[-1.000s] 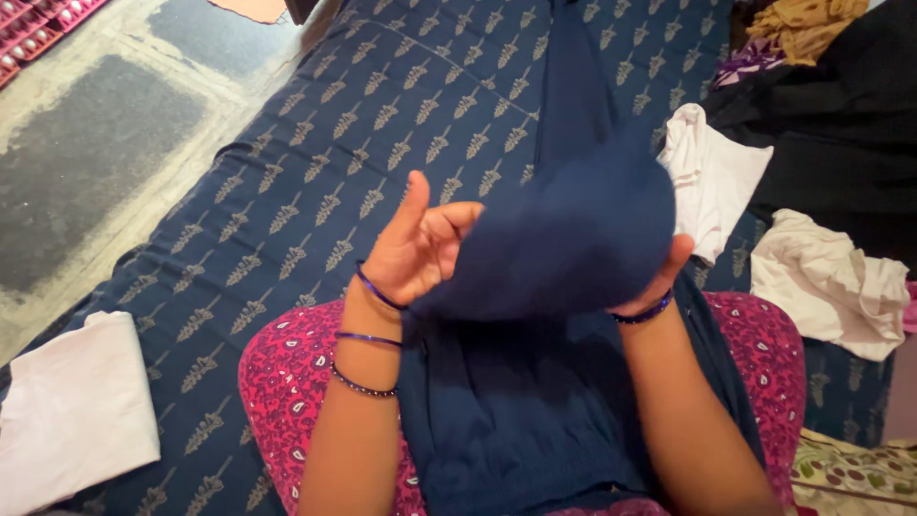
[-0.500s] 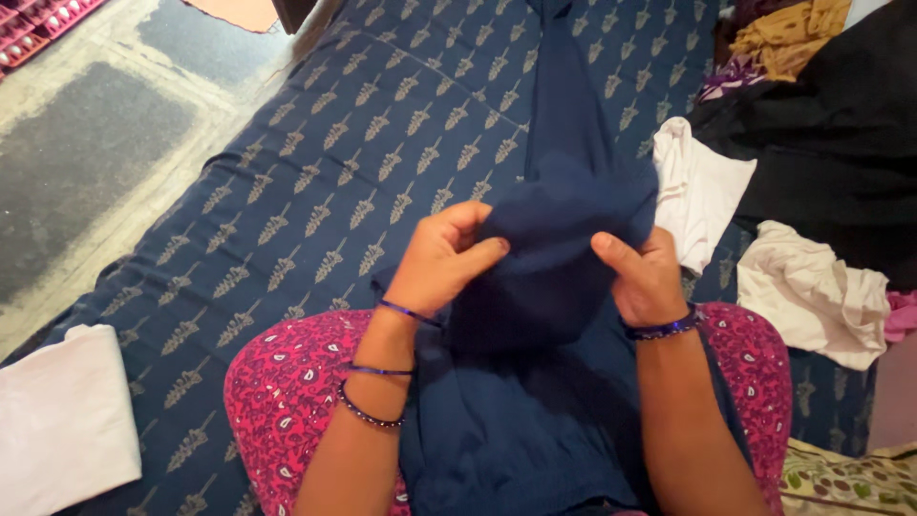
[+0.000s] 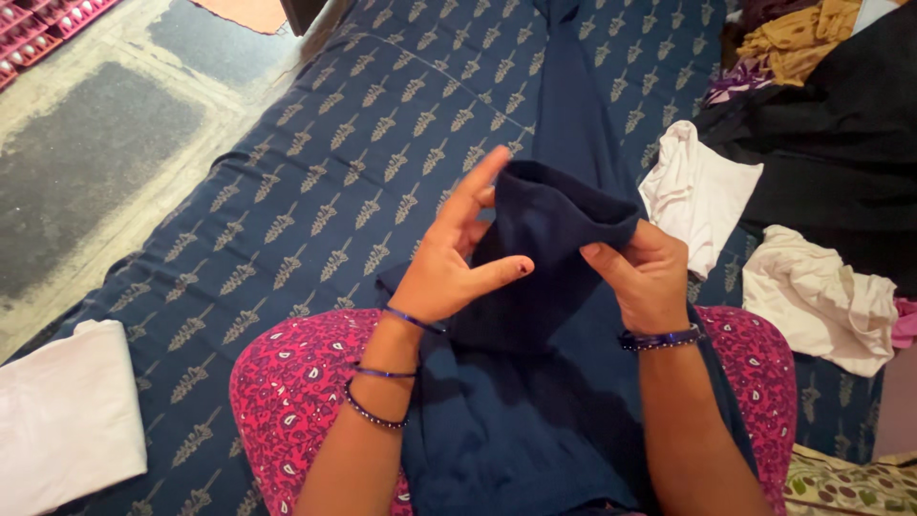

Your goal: The person folds a white cloth into a compact rectangle and sets it aside. Then the person unfolds a dark blue pair of pants, aligns the legs, and folds them in half lengthwise on the bed.

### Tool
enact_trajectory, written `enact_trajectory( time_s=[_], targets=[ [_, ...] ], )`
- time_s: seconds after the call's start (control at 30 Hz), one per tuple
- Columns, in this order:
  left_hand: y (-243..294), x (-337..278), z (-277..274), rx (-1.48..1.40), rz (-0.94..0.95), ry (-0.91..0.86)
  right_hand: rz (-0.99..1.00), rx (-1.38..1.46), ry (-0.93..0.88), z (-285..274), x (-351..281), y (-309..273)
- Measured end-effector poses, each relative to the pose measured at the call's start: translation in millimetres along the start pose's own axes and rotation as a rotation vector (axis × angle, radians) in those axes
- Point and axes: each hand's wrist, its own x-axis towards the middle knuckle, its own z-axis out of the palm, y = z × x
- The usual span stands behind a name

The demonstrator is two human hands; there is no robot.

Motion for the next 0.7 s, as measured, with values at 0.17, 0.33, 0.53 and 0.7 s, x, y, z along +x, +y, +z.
enact_trajectory(
  time_s=[0.17, 0.33, 0.53, 0.7],
  targets=[
    [12.3, -3.4, 5.5, 0.563, -0.002, 0.101, -0.053, -0.077, -0.023, 3.2, 0.1, -6.1],
    [16.5, -2.7, 7.1, 0.792, 0.129, 0.071, -0.036, -0.119, -0.057, 10.9, 1.0, -19.7],
    [38.8, 23.3, -0.5, 0.95, 0.192, -0.065, -0.332, -0.445, -0.266, 10.7, 17.6, -61.1],
    [57.6, 43.2, 5.8, 0.988, 0.242, -0.225, -0.374, -0.688, -0.264, 1.7, 20.0, -101.3]
  ],
)
